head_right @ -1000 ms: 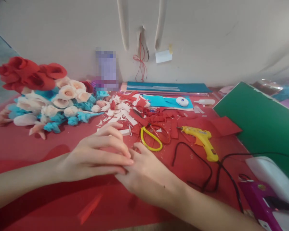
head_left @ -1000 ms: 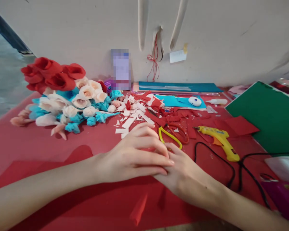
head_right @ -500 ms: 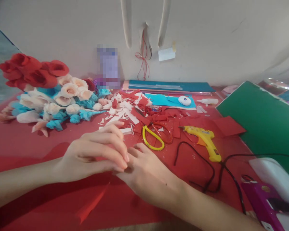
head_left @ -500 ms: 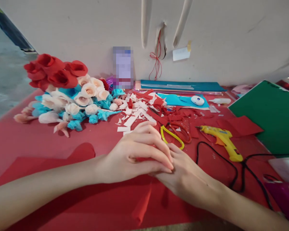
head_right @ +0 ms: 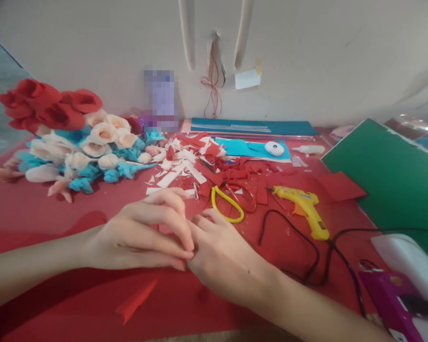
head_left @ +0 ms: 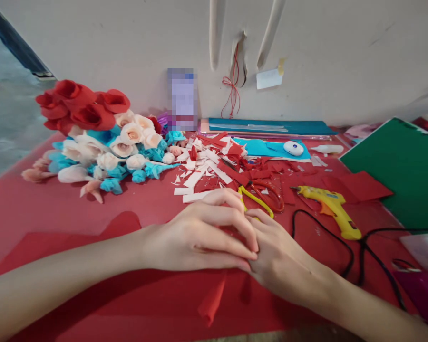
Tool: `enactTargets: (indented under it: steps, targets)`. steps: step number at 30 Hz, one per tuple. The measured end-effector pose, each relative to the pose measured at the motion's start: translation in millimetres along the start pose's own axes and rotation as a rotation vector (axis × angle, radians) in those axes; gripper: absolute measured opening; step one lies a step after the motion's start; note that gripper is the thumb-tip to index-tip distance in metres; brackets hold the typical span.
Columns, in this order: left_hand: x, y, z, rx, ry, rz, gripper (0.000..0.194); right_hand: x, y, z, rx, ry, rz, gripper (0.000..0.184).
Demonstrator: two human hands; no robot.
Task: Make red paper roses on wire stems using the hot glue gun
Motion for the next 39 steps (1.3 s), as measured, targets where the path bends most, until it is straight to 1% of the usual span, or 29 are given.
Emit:
enactTargets:
  steps: [3,5,7,10,13,15,18,20,21,23,24,25,26,27,28,29,30,31,32,33,34,36,38,39]
  targets:
    - [0.7,-2,2,0.047,0.043,0.039,0.012,0,0,0,0.045,-0.028,0.006,0.026]
    - [1.4,-3,2,0.038,0.057,0.075,0.012,-2,1,0,0.061,-0.035,0.023,0.026]
    - [1.3,-4,0,-0.037,0.044,0.119,0.009,-5,3,-1,0.056,-0.042,0.027,0.023]
    - [-0.9,-5,-9,-0.233,-0.003,0.206,0.005,-9,7,-1,0.061,-0.098,-0.006,0.018]
    - [-2.5,-7,-22,-0.409,0.056,0.232,0.012,-13,10,0,0.069,-0.141,-0.026,0.02]
    - [-2.3,-8,-29,-0.468,0.155,0.211,0.018,-15,10,1,0.07,-0.143,-0.009,0.019]
    - [-0.7,-9,-37,-0.479,0.237,0.163,0.026,-20,10,5,0.098,-0.084,0.066,0.016]
    - [0.2,-10,-40,-0.461,0.256,0.125,0.034,-24,10,9,0.201,0.009,0.141,0.016]
    - [0.4,-11,-42,-0.45,0.27,0.112,0.038,-27,10,13,0.299,0.071,0.177,0.016]
    - [0.4,-13,-45,-0.435,0.3,0.103,0.042,-31,9,21,0.56,0.234,0.234,0.019]
    - [0.4,-14,-46,-0.433,0.316,0.104,0.04,-32,8,24,0.698,0.339,0.254,0.02]
    - [0.6,-15,-47,-0.433,0.327,0.103,0.034,-32,7,28,0.82,0.458,0.268,0.021]
    - [1.1,-15,-48,-0.431,0.334,0.096,0.024,-32,6,30,0.917,0.587,0.278,0.022]
    - [1.8,-15,-49,-0.437,0.33,0.087,0.015,-31,6,32,0.988,0.712,0.28,0.023]
    - [2.5,-15,-49,-0.448,0.318,0.075,0.018,-29,5,34,1.038,0.821,0.276,0.024]
    - [3.3,-14,-50,-0.464,0.299,0.063,0.025,-28,5,35,1.069,0.907,0.274,0.025]
    - [4.1,-14,-50,-0.486,0.276,0.05,0.023,-27,4,36,1.085,0.967,0.27,0.025]
    - [4.7,-14,-50,-0.51,0.253,0.04,0.015,-26,4,37,1.09,1.002,0.271,0.026]
    - [5.2,-14,-49,-0.537,0.231,0.03,0.016,-26,4,37,1.089,1.021,0.275,0.025]
    - [5.5,-14,-49,-0.562,0.214,0.022,0.024,-25,3,38,1.084,1.034,0.277,0.025]
    - [5.7,-15,-49,-0.582,0.199,0.019,0.027,-25,3,38,1.078,1.046,0.276,0.024]
    - [5.4,-16,-50,-0.609,0.167,0.039,0.018,-24,3,37,1.071,1.07,0.269,0.024]
    - [5.1,-16,-51,-0.564,0.166,0.029,0.038,-24,3,37,1.068,1.088,0.262,0.023]
    - [5.2,-17,-52,-0.53,0.173,0.002,0.039,-24,3,37,1.067,1.09,0.258,0.024]
Point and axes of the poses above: each hand's wrist, its own y-axis towards the middle knuckle, its own x-axis out of the palm, z = x × y, the point moved 2 cm from there along y, towards the middle knuckle, and after that the axes turned 10 degrees about z, right-handed, at the moved point
